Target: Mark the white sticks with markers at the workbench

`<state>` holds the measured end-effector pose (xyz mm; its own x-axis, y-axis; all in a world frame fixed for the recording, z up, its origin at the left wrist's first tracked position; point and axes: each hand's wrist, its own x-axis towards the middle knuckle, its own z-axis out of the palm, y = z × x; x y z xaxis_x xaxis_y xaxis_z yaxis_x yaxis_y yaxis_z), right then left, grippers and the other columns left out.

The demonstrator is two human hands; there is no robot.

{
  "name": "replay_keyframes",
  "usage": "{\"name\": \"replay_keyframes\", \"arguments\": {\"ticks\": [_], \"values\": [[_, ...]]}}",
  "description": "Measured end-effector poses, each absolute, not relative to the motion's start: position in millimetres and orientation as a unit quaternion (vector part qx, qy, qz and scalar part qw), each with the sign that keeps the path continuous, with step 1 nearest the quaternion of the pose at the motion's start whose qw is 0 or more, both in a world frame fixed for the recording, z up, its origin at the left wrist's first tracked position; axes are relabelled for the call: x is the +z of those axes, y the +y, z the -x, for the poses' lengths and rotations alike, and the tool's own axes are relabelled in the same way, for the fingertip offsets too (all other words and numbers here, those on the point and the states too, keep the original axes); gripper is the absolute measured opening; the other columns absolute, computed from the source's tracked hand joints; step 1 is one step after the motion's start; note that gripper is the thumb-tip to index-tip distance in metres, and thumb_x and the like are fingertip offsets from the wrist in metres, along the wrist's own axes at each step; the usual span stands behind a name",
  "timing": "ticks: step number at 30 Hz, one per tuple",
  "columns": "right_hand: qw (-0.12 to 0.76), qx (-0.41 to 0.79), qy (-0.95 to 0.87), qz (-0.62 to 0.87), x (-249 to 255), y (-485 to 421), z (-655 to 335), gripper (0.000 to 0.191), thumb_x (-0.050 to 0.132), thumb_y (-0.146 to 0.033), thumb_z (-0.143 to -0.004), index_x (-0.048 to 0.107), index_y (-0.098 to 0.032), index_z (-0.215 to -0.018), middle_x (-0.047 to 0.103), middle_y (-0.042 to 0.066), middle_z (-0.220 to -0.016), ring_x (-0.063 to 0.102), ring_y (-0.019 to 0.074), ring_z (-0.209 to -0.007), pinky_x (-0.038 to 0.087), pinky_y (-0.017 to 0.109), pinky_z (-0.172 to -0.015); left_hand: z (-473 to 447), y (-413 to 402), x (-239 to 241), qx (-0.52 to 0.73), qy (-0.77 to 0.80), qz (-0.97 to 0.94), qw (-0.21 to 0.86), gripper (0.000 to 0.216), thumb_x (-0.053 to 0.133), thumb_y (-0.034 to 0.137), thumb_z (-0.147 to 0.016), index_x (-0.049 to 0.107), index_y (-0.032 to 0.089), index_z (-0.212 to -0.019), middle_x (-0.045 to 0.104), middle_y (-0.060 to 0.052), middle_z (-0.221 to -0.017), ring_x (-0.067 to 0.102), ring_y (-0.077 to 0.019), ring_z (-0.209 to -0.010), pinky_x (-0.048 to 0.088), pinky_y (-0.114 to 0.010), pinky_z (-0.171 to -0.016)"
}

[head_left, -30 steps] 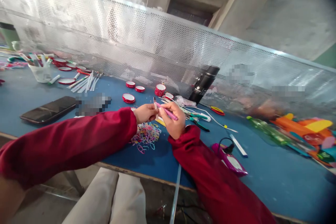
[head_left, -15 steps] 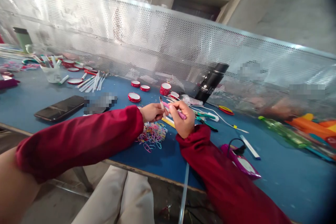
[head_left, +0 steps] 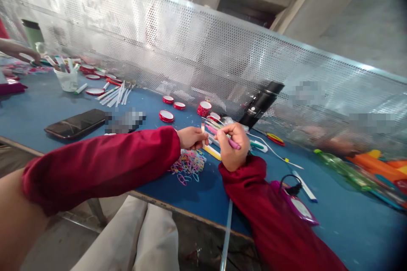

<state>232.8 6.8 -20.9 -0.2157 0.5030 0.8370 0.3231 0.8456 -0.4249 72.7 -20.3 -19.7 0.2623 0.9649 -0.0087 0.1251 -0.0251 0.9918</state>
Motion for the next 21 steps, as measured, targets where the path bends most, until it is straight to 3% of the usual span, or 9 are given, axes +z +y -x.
{"name": "replay_keyframes", "arguments": {"ticks": [8, 21], "values": [[0.565, 0.078, -0.779, 0.262, -22.2, 4.4, -230.7, 0.008, 0.056, -0.023, -0.083, 0.054, -0.021, -0.075, 0.058, -0.001, -0.065, 0.054, 0.0148, -0.06, 0.044, 0.031, -0.061, -70.1, -13.9, -25.9, 0.417, 0.432, -0.597, 0.532, 0.025, 0.048, 0.03, -0.088, 0.056, 0.014, -0.069, 0.046, 0.004, -0.04, 0.035, -0.0056, -0.032, 0.024, -0.019, -0.038], [0.564, 0.083, -0.782, 0.253, -22.2, 7.2, -229.4, 0.01, 0.057, -0.021, -0.083, 0.053, -0.02, -0.073, 0.058, -0.002, -0.066, 0.052, 0.0143, -0.061, 0.043, 0.031, -0.062, -71.7, -17.3, -21.6, 0.394, 0.445, -0.597, 0.539, 0.027, 0.04, 0.022, -0.092, 0.054, 0.014, -0.07, 0.047, 0.004, -0.038, 0.036, -0.0056, -0.031, 0.027, -0.018, -0.038]]}}
